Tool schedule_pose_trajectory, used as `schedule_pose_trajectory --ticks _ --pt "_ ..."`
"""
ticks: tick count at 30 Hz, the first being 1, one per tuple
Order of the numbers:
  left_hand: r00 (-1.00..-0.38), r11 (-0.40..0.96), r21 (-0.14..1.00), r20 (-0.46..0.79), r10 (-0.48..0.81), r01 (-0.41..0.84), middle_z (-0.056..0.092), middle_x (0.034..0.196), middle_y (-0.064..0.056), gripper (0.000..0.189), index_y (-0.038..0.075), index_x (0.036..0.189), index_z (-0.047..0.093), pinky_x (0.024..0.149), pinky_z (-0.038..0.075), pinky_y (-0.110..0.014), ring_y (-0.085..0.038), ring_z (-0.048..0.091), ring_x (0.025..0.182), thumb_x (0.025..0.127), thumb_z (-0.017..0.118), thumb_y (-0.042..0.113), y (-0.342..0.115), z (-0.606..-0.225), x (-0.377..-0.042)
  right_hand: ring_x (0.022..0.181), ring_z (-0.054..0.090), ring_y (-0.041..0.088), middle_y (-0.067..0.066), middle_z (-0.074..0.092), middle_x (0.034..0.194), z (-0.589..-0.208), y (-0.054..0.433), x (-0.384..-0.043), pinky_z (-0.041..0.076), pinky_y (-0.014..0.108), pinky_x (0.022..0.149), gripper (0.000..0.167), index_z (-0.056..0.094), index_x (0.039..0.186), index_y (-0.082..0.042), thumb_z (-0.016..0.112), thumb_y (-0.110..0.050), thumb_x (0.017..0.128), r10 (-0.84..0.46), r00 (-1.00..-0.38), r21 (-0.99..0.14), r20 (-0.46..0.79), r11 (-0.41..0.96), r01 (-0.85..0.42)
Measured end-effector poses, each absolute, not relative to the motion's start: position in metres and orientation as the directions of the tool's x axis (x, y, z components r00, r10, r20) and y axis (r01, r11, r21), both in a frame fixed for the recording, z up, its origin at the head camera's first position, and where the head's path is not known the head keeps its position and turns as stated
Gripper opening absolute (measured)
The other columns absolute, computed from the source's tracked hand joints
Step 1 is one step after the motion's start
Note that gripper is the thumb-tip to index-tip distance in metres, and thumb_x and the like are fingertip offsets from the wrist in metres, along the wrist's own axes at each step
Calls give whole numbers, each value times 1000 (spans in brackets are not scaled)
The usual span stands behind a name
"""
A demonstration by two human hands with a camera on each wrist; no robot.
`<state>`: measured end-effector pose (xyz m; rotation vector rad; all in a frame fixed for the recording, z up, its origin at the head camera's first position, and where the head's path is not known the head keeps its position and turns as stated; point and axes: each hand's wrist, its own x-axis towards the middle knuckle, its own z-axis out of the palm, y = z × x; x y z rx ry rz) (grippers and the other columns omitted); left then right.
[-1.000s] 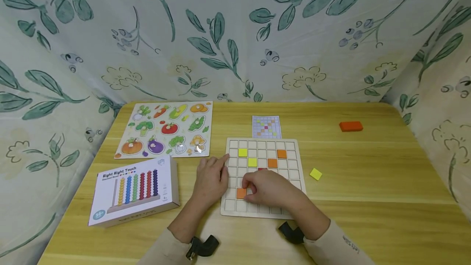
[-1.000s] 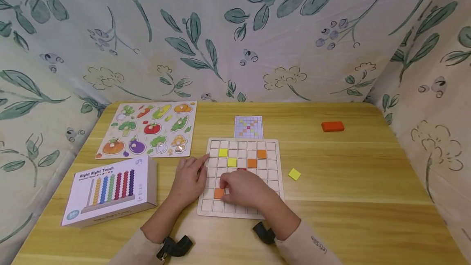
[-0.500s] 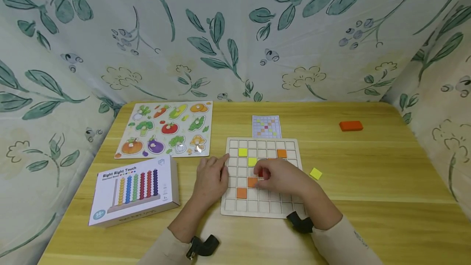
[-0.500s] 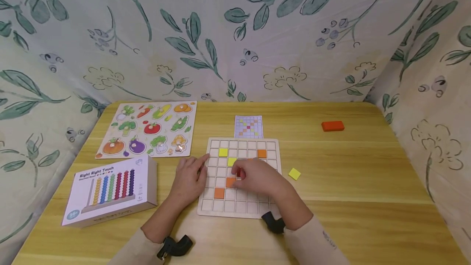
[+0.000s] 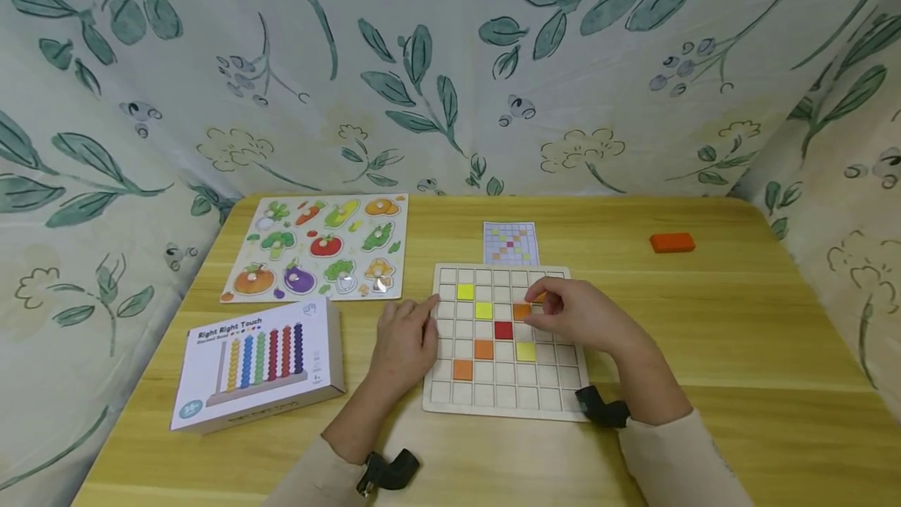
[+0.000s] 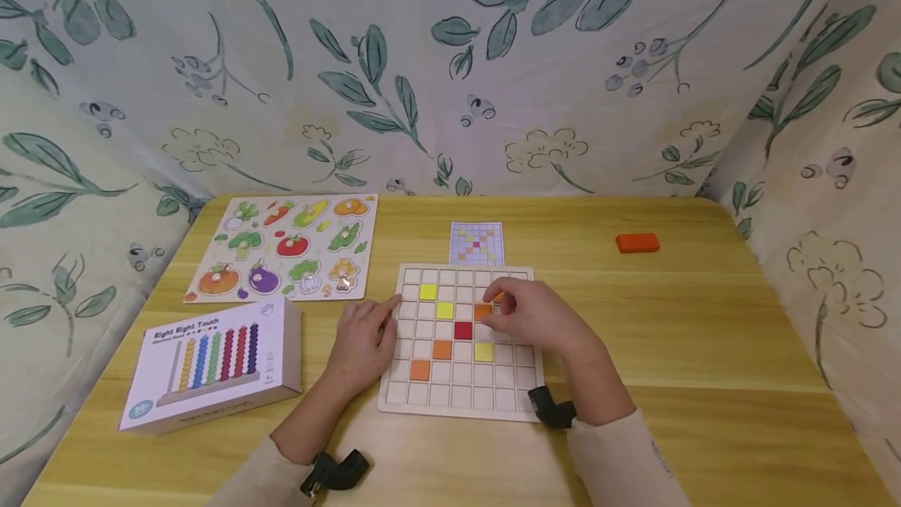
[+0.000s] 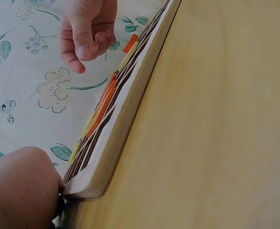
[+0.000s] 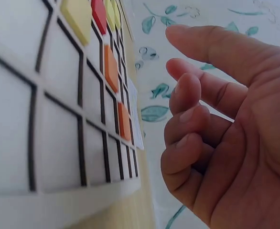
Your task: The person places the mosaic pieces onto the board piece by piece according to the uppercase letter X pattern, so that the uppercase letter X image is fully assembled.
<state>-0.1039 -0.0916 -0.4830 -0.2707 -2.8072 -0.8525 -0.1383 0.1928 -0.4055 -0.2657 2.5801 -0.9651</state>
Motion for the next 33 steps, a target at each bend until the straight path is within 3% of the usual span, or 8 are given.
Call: schedule_pose_trajectory --ticks 15,33 --pt "-960 812 532 252 122 242 63 85 1 38 11 134 67 78 33 -32 -17 40 82 98 58 15 -91 -481 -103 83 51 24 9 55 95 -404 249 -147 43 30 63 38 63 123 -12 73 -32 93 -183 -941 -651 -285 758 50" --pt "-962 817 526 245 120 236 63 87 0 38 12 135 67 79 33 -32 -18 40 83 98 58 15 -91 -482 -103 75 49 19 4 55 85 -430 285 -123 39 28 61 45 64 118 -10 79 -40 88 -219 -921 -600 -321 800 18"
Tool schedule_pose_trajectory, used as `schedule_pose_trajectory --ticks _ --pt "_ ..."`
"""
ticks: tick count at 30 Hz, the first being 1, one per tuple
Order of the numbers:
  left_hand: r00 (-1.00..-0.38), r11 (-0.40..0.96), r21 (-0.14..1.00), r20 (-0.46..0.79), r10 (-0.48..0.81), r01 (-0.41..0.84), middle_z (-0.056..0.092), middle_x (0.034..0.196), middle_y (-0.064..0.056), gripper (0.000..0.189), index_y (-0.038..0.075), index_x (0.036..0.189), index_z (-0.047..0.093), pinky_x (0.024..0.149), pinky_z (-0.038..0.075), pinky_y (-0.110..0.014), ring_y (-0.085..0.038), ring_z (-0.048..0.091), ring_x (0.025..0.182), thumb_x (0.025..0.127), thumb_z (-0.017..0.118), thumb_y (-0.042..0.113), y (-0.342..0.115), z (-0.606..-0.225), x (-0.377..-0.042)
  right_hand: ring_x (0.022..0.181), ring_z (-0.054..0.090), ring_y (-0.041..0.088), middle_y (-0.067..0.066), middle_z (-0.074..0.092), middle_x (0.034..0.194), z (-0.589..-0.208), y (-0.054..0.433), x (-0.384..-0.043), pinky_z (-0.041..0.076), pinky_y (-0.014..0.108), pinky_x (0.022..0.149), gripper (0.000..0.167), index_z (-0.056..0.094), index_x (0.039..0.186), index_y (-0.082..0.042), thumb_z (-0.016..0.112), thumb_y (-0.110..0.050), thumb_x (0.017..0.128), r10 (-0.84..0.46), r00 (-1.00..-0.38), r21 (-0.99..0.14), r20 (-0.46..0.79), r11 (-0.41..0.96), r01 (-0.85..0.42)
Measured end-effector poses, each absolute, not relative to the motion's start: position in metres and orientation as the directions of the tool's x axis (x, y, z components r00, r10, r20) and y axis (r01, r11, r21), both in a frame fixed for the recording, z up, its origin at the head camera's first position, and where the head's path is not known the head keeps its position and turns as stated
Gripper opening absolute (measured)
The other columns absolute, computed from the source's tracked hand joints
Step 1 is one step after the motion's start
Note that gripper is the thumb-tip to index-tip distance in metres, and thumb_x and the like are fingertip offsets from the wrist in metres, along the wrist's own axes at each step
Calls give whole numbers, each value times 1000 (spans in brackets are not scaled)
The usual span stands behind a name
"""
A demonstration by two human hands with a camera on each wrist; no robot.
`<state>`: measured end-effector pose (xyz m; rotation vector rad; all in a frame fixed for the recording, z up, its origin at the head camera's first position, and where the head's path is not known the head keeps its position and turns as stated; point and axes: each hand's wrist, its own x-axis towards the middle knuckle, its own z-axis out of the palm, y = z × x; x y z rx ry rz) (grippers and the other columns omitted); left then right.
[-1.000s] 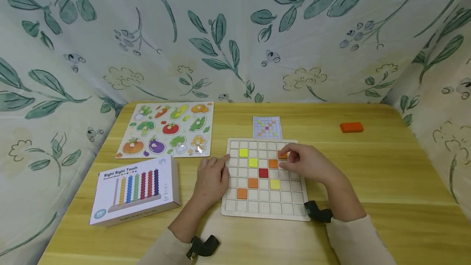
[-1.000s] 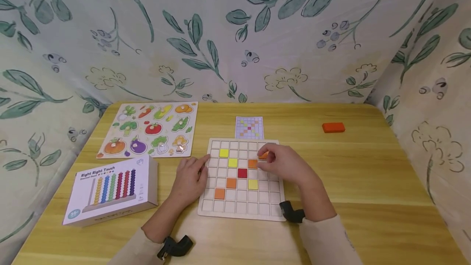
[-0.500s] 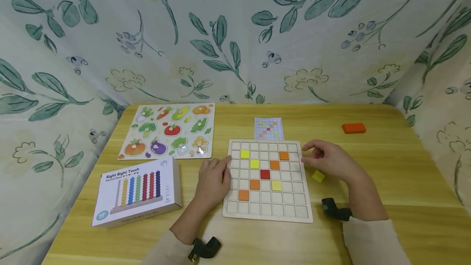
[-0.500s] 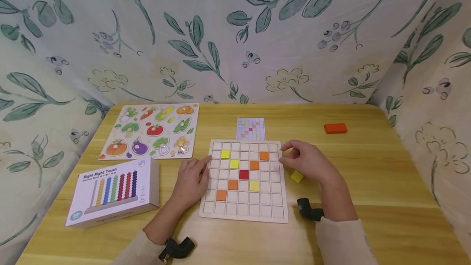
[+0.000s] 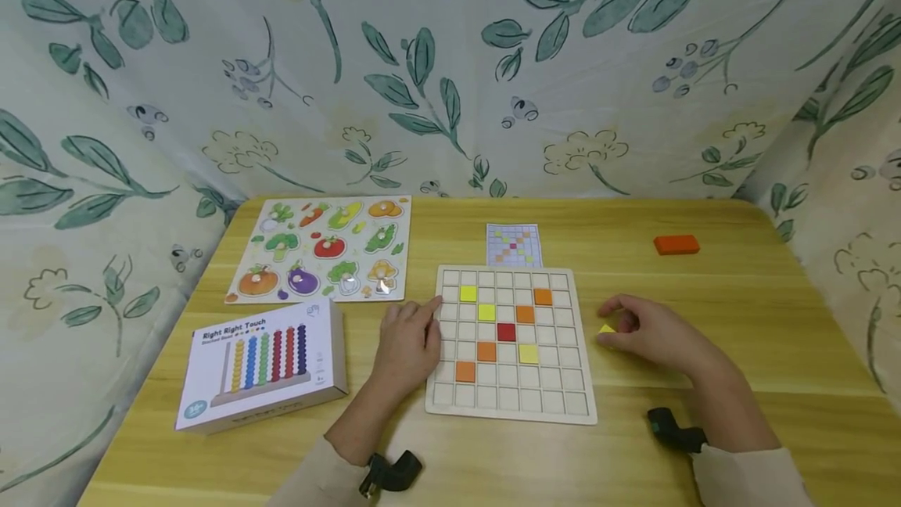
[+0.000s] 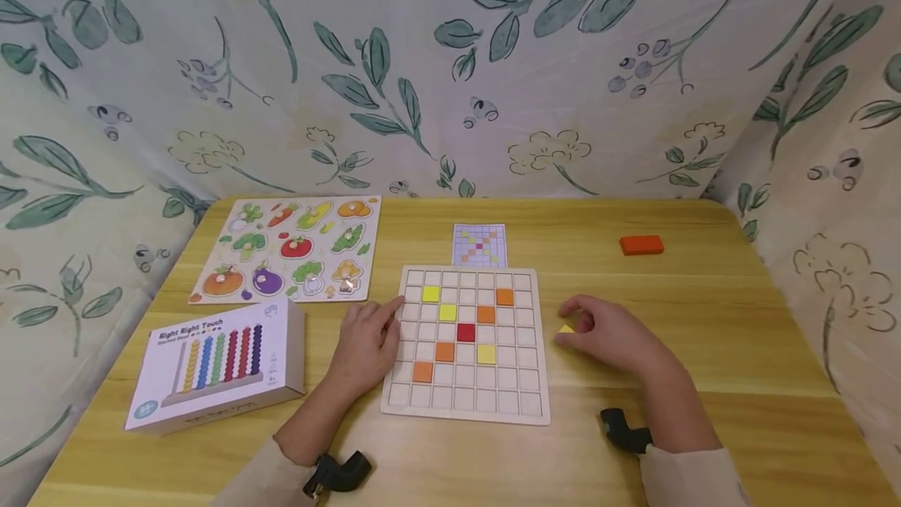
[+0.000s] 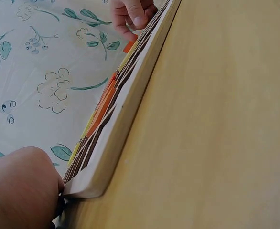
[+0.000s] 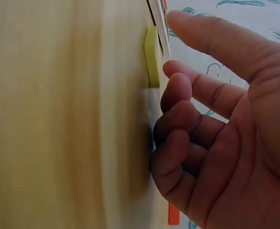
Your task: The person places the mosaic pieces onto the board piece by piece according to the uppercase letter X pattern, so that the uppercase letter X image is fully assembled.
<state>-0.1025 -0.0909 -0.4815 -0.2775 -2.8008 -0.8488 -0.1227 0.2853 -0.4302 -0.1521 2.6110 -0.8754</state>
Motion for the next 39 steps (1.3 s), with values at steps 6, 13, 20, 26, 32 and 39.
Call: schedule_pose_trajectory --ticks 6,13,20,26,32,39 --pt "-962 818 523 243 124 237 63 87 0 38 12 135 67 78 33 -32 -18 40 83 98 58 15 -91 -482 -103 74 49 16 3 55 85 -430 294 -114 39 27 61 43 65 113 -10 82 -37 85 -217 -922 -594 -321 804 17" --pt "-960 819 521 253 122 241 63 87 0 38 11 135 67 79 33 -32 -17 40 83 98 58 16 -91 -483 -104 73 48 16 3 54 85 -432 296 -111 38 27 59 36 66 108 -12 81 -36 86 -188 -927 -585 -325 810 41" --pt "-966 818 529 228 119 226 63 88 0 39 12 136 66 79 33 -32 -18 41 85 99 56 16 -91 -481 -104 76 49 18 2 57 86 -432 293 -113 39 27 61 34 67 108 -10 80 -33 87 -181 -926 -572 -331 819 44" --pt "-963 817 527 242 121 235 62 86 0 38 11 135 67 79 34 -32 -18 41 84 98 58 16 -91 -481 -103 76 51 17 2 58 85 -427 281 -111 41 26 61 33 69 109 -11 82 -30 85 -229 -918 -604 -322 797 13" --pt "-964 818 526 239 119 231 62 86 0 38 11 135 67 80 34 -33 -18 41 84 99 59 16 -91 -480 -102 74 51 15 1 56 81 -417 260 -103 41 24 61 30 68 104 -15 84 -29 83 -341 -882 -670 -325 741 -40" --pt "-963 820 522 242 121 235 62 86 1 38 11 135 67 79 34 -32 -18 41 84 99 58 16 -91 -481 -103 72 53 15 -1 57 77 -414 234 -96 41 24 60 25 69 100 -20 84 -28 83 -438 -817 -684 -373 725 -76"
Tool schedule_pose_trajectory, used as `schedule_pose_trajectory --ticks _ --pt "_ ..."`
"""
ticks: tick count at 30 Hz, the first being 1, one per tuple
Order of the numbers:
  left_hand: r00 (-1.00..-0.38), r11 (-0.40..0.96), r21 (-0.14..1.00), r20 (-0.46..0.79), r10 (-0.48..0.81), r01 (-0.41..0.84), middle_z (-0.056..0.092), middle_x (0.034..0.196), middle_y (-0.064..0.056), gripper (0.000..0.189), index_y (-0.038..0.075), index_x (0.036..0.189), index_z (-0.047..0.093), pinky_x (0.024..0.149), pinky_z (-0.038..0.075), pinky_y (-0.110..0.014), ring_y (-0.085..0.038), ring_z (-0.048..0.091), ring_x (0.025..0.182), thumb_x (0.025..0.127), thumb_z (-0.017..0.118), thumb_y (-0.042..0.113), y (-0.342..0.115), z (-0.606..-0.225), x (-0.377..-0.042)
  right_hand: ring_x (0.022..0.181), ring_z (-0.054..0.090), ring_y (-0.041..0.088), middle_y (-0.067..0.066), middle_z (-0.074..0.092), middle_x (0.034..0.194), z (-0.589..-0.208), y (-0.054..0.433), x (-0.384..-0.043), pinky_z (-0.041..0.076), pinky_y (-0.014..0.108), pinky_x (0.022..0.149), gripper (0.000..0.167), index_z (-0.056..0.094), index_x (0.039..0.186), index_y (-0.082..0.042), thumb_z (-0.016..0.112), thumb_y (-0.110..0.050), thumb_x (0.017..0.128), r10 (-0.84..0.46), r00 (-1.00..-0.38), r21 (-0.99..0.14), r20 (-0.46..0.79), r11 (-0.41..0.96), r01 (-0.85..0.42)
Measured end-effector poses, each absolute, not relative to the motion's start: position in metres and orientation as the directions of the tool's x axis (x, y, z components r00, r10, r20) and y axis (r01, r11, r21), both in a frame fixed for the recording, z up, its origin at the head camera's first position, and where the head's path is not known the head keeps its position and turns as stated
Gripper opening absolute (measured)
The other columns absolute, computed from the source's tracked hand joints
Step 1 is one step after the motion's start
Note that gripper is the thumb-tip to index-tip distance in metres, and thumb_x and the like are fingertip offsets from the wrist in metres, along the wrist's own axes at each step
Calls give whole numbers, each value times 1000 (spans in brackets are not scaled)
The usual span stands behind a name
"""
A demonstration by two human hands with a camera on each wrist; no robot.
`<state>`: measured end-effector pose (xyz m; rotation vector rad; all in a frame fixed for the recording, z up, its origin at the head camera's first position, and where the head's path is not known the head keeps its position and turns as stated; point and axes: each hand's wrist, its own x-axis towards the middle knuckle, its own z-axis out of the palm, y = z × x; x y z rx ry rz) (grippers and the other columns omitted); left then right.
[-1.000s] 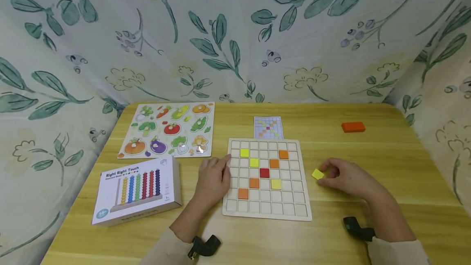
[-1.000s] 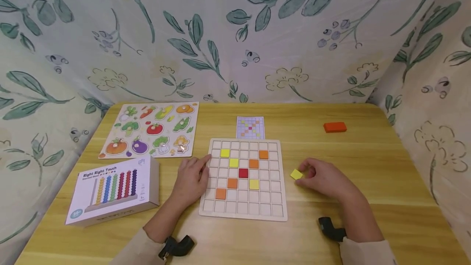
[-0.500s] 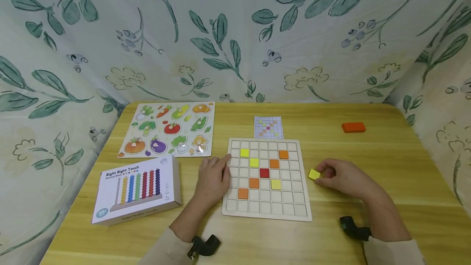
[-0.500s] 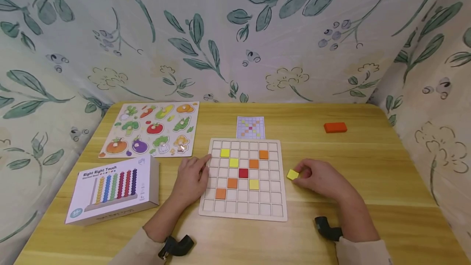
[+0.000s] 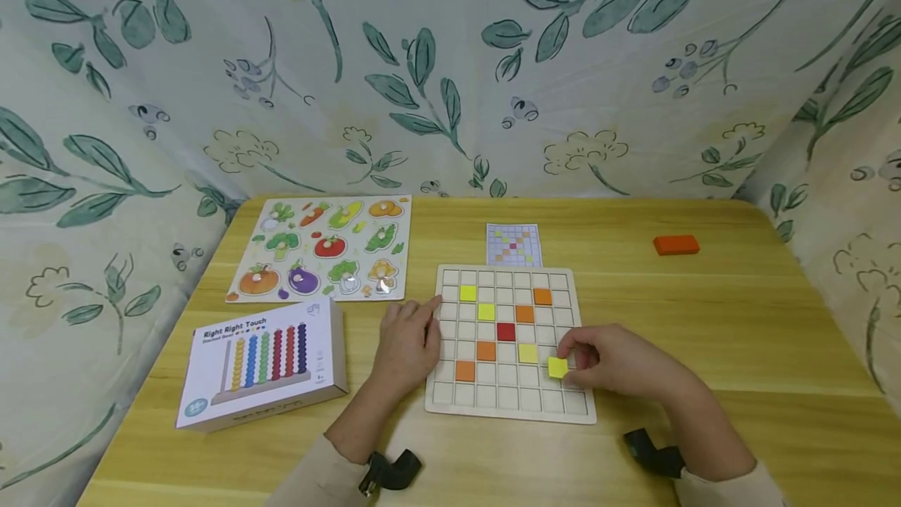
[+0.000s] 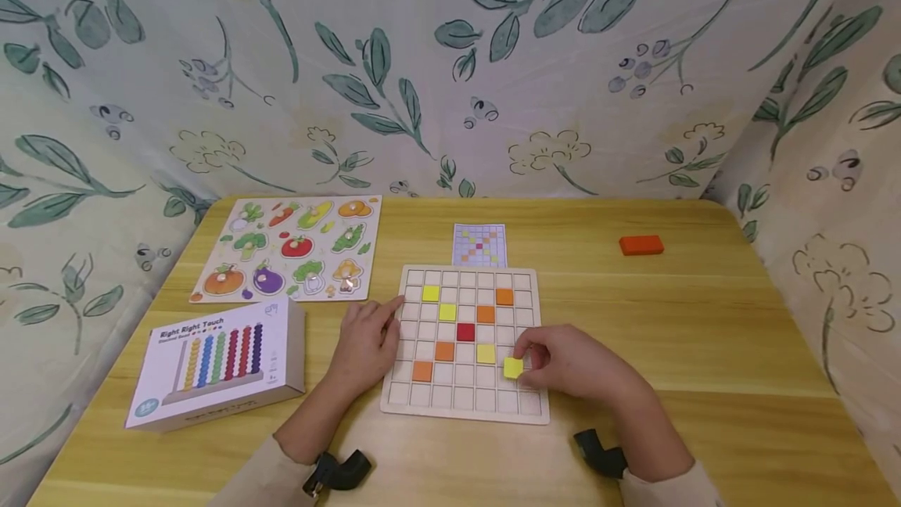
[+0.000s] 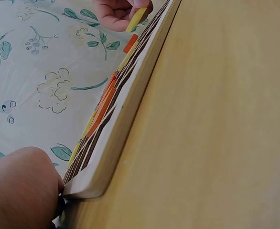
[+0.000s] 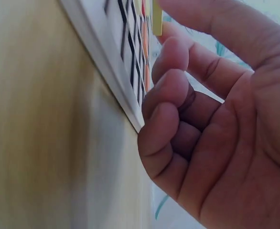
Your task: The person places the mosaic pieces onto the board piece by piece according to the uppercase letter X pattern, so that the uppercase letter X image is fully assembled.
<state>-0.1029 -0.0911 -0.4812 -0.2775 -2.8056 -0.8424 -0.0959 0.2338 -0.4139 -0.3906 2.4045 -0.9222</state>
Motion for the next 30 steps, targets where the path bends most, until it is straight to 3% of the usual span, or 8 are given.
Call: schedule_pose_trajectory --ticks 30 --pt "-967 822 524 224 120 223 62 87 1 38 12 136 66 80 33 -32 -19 41 85 99 56 16 -91 -480 -103 73 52 15 -2 56 76 -422 221 -94 41 23 60 22 68 93 -22 85 -19 80 -440 -810 -651 -388 753 -97"
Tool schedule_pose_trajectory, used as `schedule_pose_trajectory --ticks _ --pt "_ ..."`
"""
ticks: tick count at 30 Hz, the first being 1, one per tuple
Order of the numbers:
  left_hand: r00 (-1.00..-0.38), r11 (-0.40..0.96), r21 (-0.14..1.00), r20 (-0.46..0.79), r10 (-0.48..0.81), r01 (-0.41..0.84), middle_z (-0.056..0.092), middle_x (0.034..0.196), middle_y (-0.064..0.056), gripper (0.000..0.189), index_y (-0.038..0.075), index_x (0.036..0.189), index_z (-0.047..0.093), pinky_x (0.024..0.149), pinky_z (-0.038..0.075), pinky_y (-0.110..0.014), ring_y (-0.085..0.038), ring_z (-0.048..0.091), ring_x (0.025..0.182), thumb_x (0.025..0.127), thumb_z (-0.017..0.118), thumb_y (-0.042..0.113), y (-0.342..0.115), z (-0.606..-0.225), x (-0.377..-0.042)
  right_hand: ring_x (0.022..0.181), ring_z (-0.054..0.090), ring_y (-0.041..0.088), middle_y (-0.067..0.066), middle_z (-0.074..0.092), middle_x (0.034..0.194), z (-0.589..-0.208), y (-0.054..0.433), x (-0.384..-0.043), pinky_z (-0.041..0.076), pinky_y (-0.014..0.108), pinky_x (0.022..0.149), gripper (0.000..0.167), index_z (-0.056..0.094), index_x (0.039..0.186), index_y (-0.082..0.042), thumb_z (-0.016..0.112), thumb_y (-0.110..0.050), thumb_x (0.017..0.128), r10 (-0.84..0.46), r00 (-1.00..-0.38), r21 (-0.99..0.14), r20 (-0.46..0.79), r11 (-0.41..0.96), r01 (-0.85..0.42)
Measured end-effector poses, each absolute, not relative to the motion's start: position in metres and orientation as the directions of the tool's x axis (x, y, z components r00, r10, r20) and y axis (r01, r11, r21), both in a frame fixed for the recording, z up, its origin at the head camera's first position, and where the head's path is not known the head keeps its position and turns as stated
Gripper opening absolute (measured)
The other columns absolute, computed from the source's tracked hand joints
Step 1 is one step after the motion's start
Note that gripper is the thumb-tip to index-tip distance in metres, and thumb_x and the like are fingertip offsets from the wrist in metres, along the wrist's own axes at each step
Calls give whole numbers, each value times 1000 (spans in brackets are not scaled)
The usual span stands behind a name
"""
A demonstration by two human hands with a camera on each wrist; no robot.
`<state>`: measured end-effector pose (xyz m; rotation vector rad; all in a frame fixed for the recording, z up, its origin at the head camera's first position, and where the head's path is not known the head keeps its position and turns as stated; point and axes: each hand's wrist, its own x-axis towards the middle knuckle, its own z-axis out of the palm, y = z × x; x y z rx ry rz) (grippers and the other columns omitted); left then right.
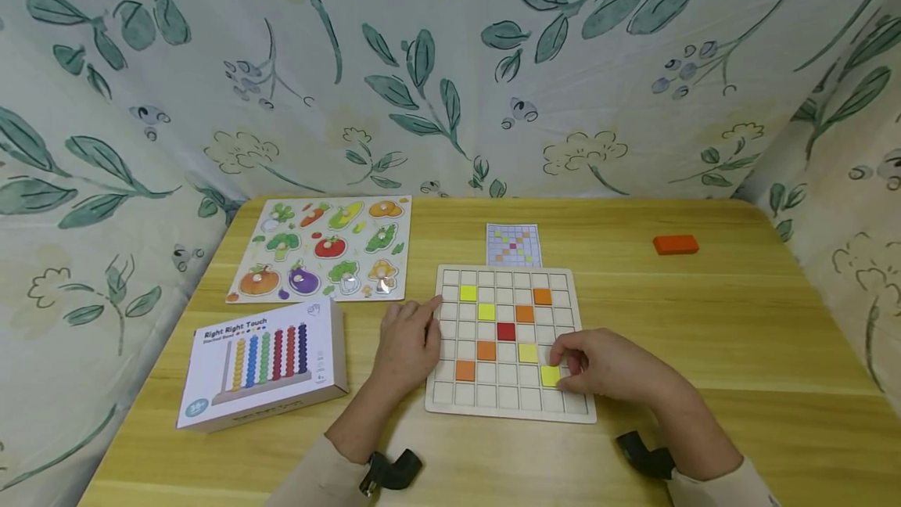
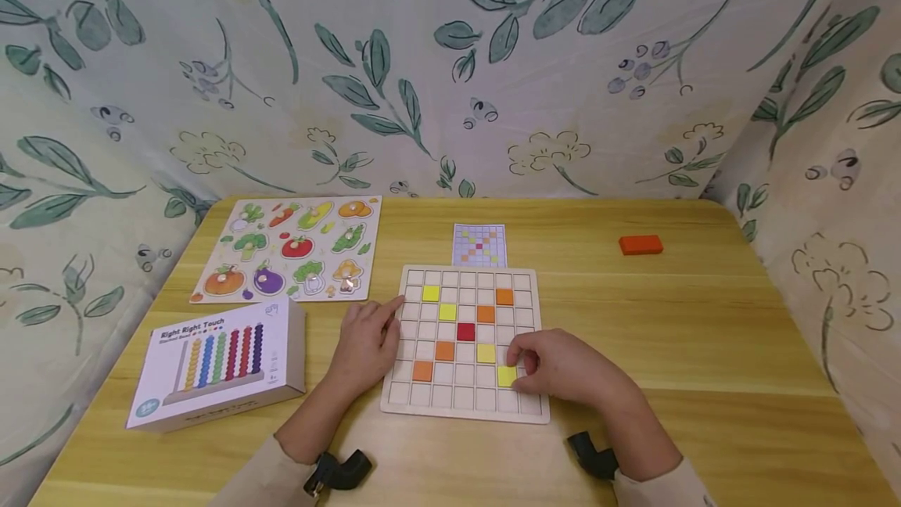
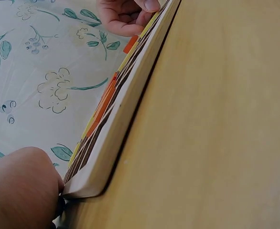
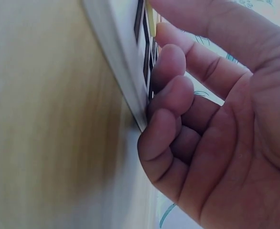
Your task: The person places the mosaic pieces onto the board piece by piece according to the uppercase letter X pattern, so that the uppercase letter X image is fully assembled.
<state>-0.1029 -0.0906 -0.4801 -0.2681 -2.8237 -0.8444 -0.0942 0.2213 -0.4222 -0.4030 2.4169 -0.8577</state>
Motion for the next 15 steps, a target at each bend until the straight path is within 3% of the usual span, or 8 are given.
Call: schedule_pose_trajectory --ticks 6,15 --pt "-969 821 529 217 116 216 61 85 1 39 13 137 66 79 32 -31 -18 40 84 100 56 16 -91 -480 -102 75 52 16 -2 56 78 -422 222 -96 40 24 61 23 67 95 -22 85 -24 81 -443 -803 -663 -399 744 -80" --pt "-963 820 526 245 111 228 61 84 2 38 13 135 67 79 33 -31 -18 40 83 99 56 16 -93 -482 -104 84 53 19 2 57 86 -421 230 -102 42 24 65 20 68 107 -20 76 -30 91 -417 -831 -713 -369 700 -35"
